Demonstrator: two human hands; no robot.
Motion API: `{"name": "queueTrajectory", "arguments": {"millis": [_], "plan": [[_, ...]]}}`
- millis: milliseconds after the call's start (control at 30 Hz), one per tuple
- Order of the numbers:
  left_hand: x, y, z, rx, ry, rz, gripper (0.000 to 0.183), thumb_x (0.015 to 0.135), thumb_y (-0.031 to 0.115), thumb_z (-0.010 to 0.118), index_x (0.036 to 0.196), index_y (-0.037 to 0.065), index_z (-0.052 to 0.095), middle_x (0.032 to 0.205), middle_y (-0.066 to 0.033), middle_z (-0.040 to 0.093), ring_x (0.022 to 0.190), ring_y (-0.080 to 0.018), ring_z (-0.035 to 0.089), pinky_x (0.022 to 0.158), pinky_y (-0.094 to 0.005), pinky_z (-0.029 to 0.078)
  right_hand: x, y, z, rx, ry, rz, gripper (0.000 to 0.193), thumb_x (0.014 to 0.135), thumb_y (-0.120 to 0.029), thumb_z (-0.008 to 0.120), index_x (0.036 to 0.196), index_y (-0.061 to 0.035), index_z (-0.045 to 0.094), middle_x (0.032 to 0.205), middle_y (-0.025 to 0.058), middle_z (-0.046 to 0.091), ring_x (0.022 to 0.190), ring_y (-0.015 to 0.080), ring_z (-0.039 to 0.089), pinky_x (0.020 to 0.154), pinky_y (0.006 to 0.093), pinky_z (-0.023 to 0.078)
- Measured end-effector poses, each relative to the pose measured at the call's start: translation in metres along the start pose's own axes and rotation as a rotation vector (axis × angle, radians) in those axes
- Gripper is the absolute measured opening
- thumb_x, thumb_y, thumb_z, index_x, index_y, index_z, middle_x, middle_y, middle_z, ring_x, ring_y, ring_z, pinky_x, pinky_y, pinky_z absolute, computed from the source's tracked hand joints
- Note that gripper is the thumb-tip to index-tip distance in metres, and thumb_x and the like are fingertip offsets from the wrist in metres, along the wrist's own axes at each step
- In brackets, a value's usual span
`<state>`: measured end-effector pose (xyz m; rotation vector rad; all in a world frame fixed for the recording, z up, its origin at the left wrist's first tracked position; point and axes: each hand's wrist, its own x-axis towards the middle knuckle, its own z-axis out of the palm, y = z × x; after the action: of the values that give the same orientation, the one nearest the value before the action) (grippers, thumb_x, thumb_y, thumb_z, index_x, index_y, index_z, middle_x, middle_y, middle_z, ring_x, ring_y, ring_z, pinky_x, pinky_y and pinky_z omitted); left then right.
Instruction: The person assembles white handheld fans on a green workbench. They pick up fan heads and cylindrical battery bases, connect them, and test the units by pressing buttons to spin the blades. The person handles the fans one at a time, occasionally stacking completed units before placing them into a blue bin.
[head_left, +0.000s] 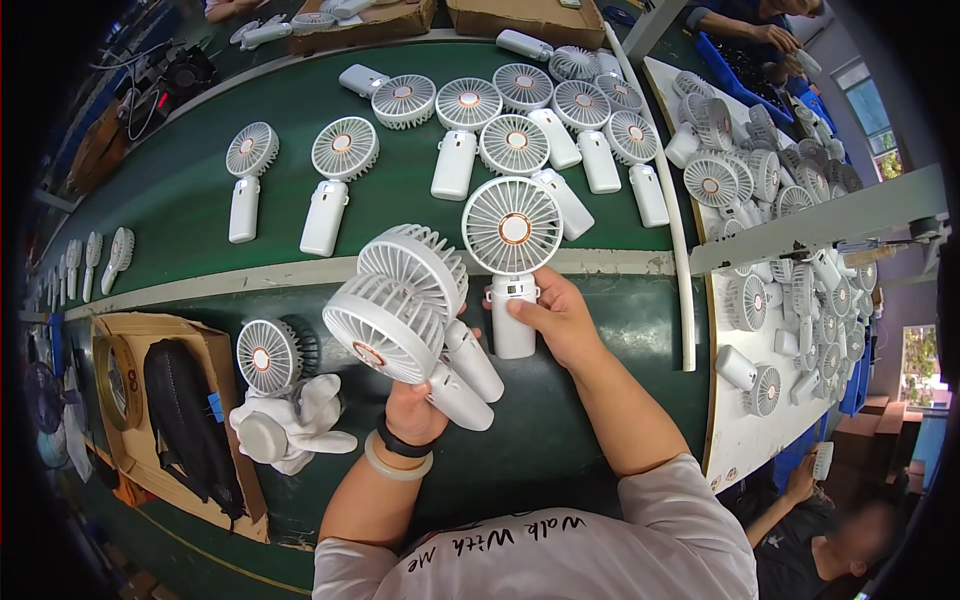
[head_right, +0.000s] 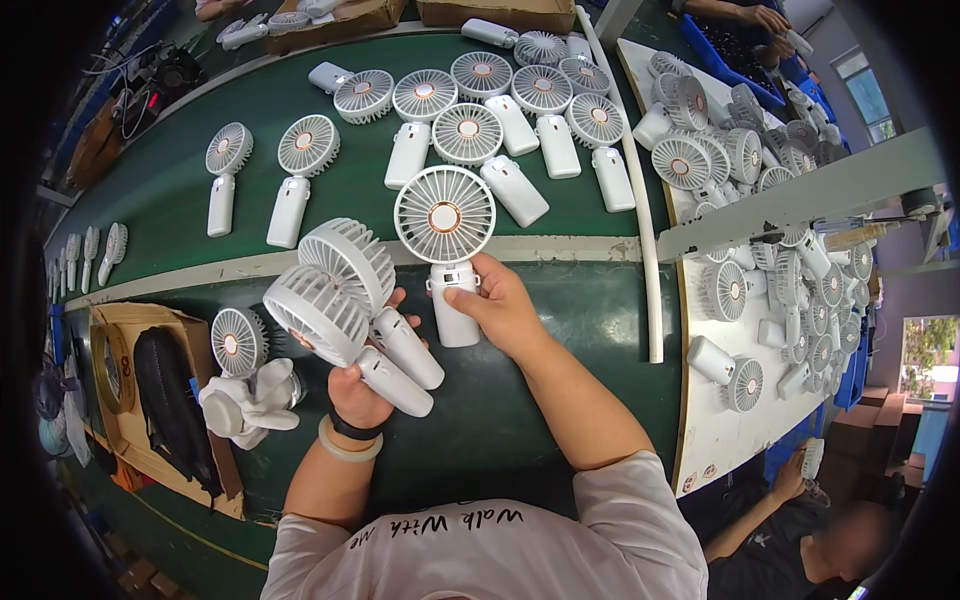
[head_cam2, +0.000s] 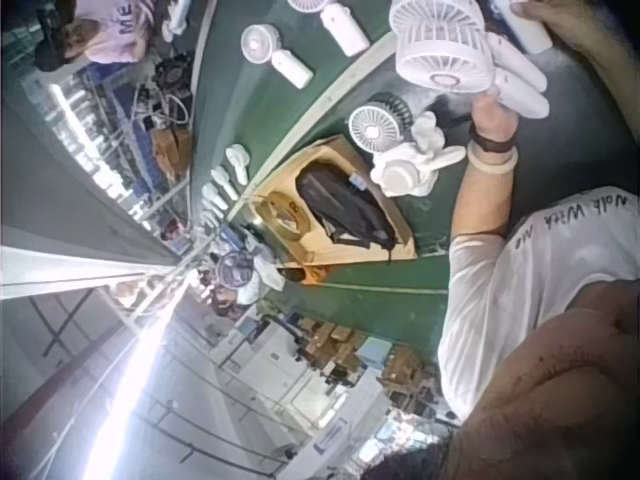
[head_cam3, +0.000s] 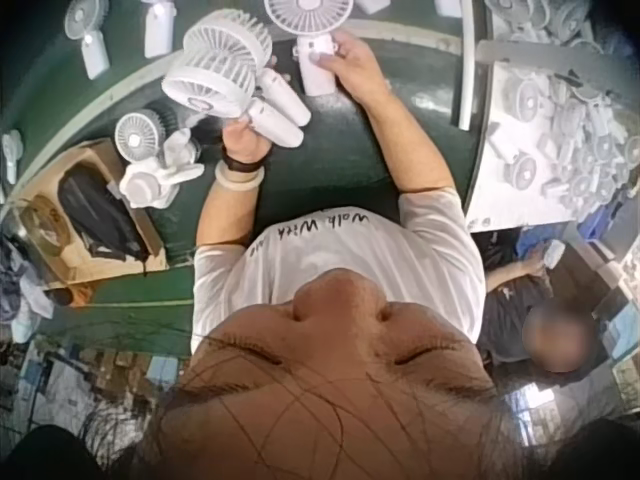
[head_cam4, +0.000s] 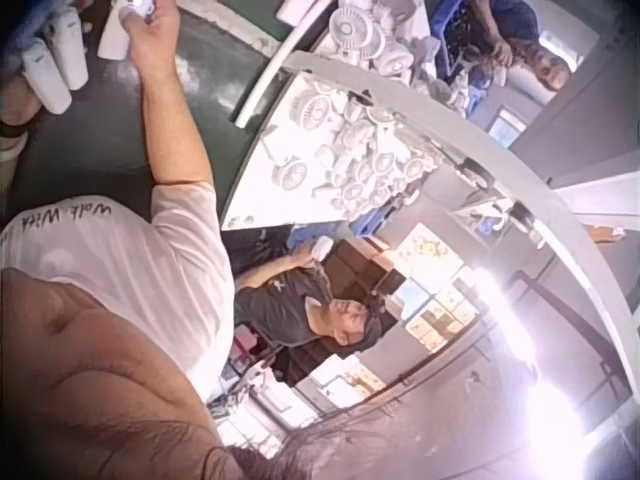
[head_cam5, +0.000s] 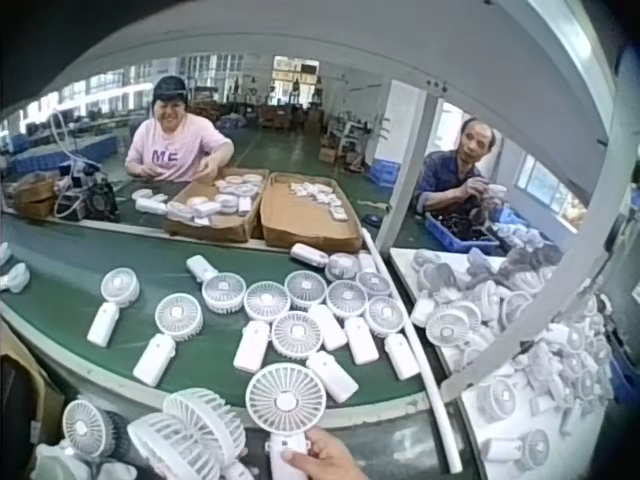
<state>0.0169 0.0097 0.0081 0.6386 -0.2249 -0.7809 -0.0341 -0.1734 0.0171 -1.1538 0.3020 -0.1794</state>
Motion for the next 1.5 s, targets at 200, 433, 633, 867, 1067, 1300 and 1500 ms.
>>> {"name": "queueTrajectory", "arguments": {"millis": [200, 433, 633, 867, 1067, 1300, 1500], "plan": [[0.001, -0.001, -0.004, 0.024, -0.033, 0.022, 0.095, 0.065, 0.035, 0.071, 0.141, 0.01, 0.019, 0.141, -0.016, 0.028, 0.129, -0.0338, 0.03, 0.101, -0.0524, 0.034, -0.001, 0.005, -0.001, 0.002, -0.029, -0.004, 0.042, 0.082, 0.0, 0.056, 0.122, -0.0003, 0.045, 0.11, 0.011, 0.059, 0.099, 0.0183, 0.059, 0.087, 0.0328, 0.046], [0.0, 0.004, 0.003, 0.072, -0.051, -0.006, 0.094, 0.064, 0.033, 0.071, 0.14, 0.009, 0.021, 0.141, -0.0142, 0.031, 0.13, -0.0325, 0.03, 0.104, -0.0503, 0.031, -0.005, 0.006, 0.006, 0.01, -0.064, -0.03, 0.044, 0.084, 0.001, 0.053, 0.126, -0.0003, 0.04, 0.112, 0.0087, 0.056, 0.102, 0.0141, 0.055, 0.086, 0.0283, 0.045], [-0.019, -0.008, 0.019, 0.62, -0.118, 0.054, 0.078, 0.073, 0.033, 0.066, 0.134, 0.001, 0.03, 0.135, -0.0136, 0.037, 0.124, -0.0309, 0.037, 0.106, -0.0409, 0.027, -0.05, 0.027, 0.02, -0.319, -0.325, -0.258, 0.099, 0.069, -0.03, 0.075, 0.14, -0.0015, 0.014, 0.137, 0.0165, 0.03, 0.127, 0.0264, 0.031, 0.106, 0.0392, 0.023], [0.047, 0.02, 0.076, 1.01, -0.553, -0.098, 0.043, 0.086, 0.037, 0.053, 0.111, 0.002, 0.053, 0.112, -0.0206, 0.052, 0.104, -0.0328, 0.051, 0.087, -0.0398, 0.041, -0.123, -0.039, -0.019, 0.5, -0.144, -0.132, 0.097, 0.056, -0.033, 0.078, 0.135, -0.0033, 0.03, 0.129, 0.0143, 0.043, 0.117, 0.0267, 0.046, 0.099, 0.0406, 0.038], [0.177, -0.015, 0.011, 2.203, 0.453, 0.607, 0.062, 0.073, 0.029, 0.07, 0.119, -0.003, 0.043, 0.106, -0.0191, 0.054, 0.1, -0.0353, 0.051, 0.082, -0.0459, 0.044, -0.148, -0.042, -0.044, 0.972, -0.521, -0.318, 0.104, 0.065, -0.055, 0.072, 0.143, -0.0129, 0.017, 0.139, 0.0206, 0.028, 0.124, 0.0384, 0.037, 0.096, 0.0539, 0.038], [0.194, -0.019, -0.021, 1.67, 0.318, 0.705, 0.044, 0.09, 0.028, 0.049, 0.122, -0.002, 0.044, 0.093, -0.0158, 0.06, 0.081, -0.0259, 0.058, 0.071, -0.0384, 0.048, -0.179, -0.065, -0.052, 0.836, -0.307, -0.349, 0.093, 0.07, -0.059, 0.067, 0.139, -0.0124, 0.027, 0.138, 0.0208, 0.028, 0.121, 0.0381, 0.039, 0.093, 0.0545, 0.04], [0.035, -0.005, 0.049, -0.165, -0.184, -0.249, 0.04, 0.09, 0.031, 0.038, 0.121, 0.007, 0.041, 0.108, -0.0121, 0.05, 0.077, -0.02, 0.048, 0.06, -0.0323, 0.045, -0.221, -0.105, -0.108, 0.646, 0.69, -0.451, 0.062, 0.08, -0.05, 0.058, 0.124, -0.0102, 0.042, 0.122, 0.0156, 0.047, 0.113, 0.0381, 0.046, 0.089, 0.06, 0.039]]}}
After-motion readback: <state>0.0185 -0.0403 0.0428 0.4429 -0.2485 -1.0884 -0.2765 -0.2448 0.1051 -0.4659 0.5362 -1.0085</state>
